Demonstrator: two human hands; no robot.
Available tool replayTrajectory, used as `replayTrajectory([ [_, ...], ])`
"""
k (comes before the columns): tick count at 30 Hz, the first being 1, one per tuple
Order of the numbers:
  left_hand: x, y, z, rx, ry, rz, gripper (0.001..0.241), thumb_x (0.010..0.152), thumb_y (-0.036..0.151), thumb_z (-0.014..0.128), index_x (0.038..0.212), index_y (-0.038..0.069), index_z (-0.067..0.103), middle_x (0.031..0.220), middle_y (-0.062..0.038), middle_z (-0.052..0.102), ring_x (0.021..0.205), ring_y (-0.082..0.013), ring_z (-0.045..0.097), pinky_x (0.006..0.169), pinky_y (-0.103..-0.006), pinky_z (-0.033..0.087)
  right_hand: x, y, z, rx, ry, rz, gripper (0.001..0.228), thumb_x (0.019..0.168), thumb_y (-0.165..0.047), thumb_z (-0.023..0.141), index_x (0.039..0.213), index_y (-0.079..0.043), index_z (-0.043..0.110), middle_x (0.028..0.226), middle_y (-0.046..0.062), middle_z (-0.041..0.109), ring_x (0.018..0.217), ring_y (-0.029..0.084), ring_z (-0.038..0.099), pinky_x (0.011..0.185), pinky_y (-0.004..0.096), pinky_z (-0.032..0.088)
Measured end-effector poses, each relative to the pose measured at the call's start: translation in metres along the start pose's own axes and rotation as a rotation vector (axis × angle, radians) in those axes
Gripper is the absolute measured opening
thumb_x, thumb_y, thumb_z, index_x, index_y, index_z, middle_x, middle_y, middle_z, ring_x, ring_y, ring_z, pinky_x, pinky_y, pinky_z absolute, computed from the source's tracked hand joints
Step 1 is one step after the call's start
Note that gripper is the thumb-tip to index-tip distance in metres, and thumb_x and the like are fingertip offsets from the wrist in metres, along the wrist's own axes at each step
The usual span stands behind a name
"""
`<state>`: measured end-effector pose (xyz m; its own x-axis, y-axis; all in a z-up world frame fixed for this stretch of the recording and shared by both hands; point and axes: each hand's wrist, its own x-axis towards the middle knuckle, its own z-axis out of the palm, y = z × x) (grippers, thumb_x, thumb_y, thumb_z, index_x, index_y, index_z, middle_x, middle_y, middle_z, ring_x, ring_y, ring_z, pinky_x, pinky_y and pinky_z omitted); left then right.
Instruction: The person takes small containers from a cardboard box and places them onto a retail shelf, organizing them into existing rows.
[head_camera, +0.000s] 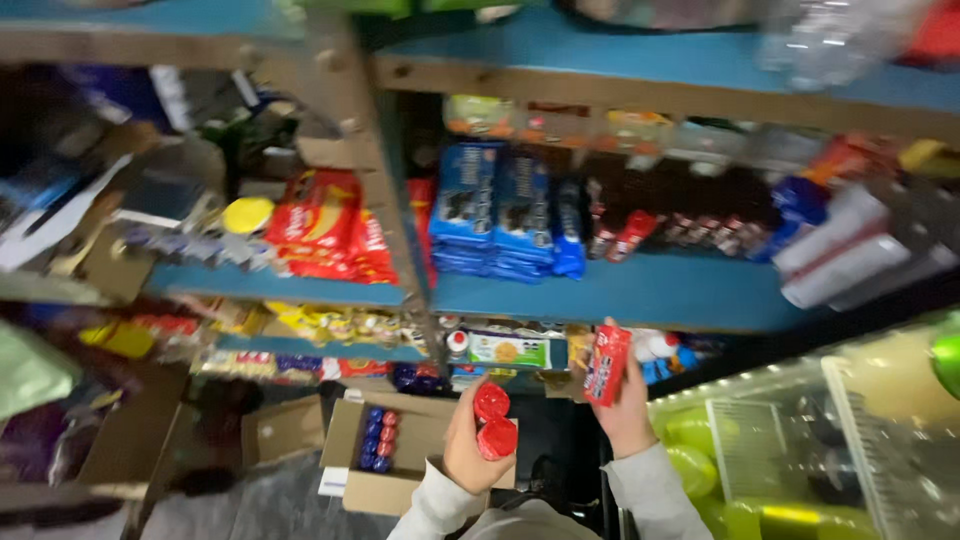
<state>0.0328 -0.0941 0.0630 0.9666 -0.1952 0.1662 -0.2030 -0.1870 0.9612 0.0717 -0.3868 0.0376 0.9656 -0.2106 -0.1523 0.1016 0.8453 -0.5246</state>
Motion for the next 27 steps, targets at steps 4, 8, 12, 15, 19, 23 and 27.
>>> replayTrajectory([
  [4, 0.017, 0.004, 0.028, -0.034, -0.143, 0.008, 0.113, 0.059, 0.018, 0.080, 0.166, 0.011, 0.045, 0.154, -0.010, 0.067, 0.141, -0.0328, 0.069, 0.119, -0.0451, 0.053, -0.008, -0.009, -0.025, -0.105, 0.174, 0.013, 0.056, 0.115, -0.053, 0.055, 0.157, -0.018, 0.067, 0.128, 0.011, 0.082, 0.084, 0.028, 0.079, 0.066, 0.042, 0.064],
  [8, 0.034, 0.001, 0.063, -0.184, -0.271, 0.039, 0.110, 0.068, 0.014, 0.082, 0.169, 0.010, 0.039, 0.147, -0.011, 0.064, 0.129, -0.0291, 0.070, 0.111, -0.0457, 0.056, -0.024, -0.031, -0.044, -0.139, 0.235, 0.038, 0.062, 0.105, -0.052, 0.071, 0.149, -0.009, 0.068, 0.108, 0.014, 0.079, 0.081, 0.025, 0.075, 0.065, 0.036, 0.059],
  [12, 0.046, -0.006, 0.096, -0.257, -0.310, 0.090, 0.108, 0.070, 0.011, 0.087, 0.167, 0.008, 0.041, 0.147, -0.014, 0.068, 0.135, -0.0332, 0.070, 0.117, -0.0485, 0.051, -0.012, -0.050, -0.075, -0.061, 0.231, 0.002, 0.062, 0.103, -0.053, 0.075, 0.135, 0.000, 0.071, 0.102, 0.019, 0.078, 0.080, 0.031, 0.075, 0.076, 0.045, 0.063],
  [15, 0.050, 0.002, 0.114, -0.300, -0.352, 0.069, 0.107, 0.071, 0.011, 0.086, 0.168, 0.011, 0.043, 0.151, -0.011, 0.065, 0.134, -0.0314, 0.069, 0.114, -0.0481, 0.053, -0.013, -0.076, -0.047, 0.034, 0.262, -0.079, 0.062, 0.110, -0.056, 0.064, 0.152, -0.011, 0.071, 0.123, 0.009, 0.083, 0.087, 0.022, 0.080, 0.069, 0.033, 0.065],
  [19, 0.057, 0.006, 0.131, -0.365, -0.417, 0.033, 0.105, 0.074, 0.009, 0.086, 0.169, 0.013, 0.042, 0.134, -0.008, 0.068, 0.107, -0.0234, 0.069, 0.097, -0.0438, 0.058, -0.012, -0.094, -0.033, -0.006, 0.205, -0.154, 0.048, 0.107, -0.044, 0.070, 0.138, -0.007, 0.070, 0.111, 0.009, 0.077, 0.083, 0.022, 0.073, 0.063, 0.032, 0.056],
  [23, 0.062, 0.007, 0.141, -0.373, -0.388, 0.012, 0.106, 0.073, 0.007, 0.087, 0.169, 0.012, 0.043, 0.136, -0.009, 0.070, 0.115, -0.0255, 0.070, 0.103, -0.0434, 0.057, 0.008, -0.108, -0.039, -0.244, 0.198, -0.214, 0.067, 0.097, -0.018, 0.075, 0.160, -0.004, 0.059, 0.141, 0.019, 0.073, 0.122, 0.027, 0.072, 0.104, 0.039, 0.056],
  [27, 0.064, 0.019, 0.144, -0.411, -0.386, -0.027, 0.107, 0.072, -0.001, 0.086, 0.169, 0.013, 0.044, 0.121, -0.007, 0.072, 0.088, -0.0177, 0.067, 0.081, -0.0363, 0.060, 0.033, -0.135, 0.000, -0.815, 0.183, -0.305, 0.072, 0.092, -0.024, 0.085, 0.157, -0.004, 0.061, 0.141, 0.012, 0.077, 0.125, 0.022, 0.074, 0.110, 0.034, 0.056],
])
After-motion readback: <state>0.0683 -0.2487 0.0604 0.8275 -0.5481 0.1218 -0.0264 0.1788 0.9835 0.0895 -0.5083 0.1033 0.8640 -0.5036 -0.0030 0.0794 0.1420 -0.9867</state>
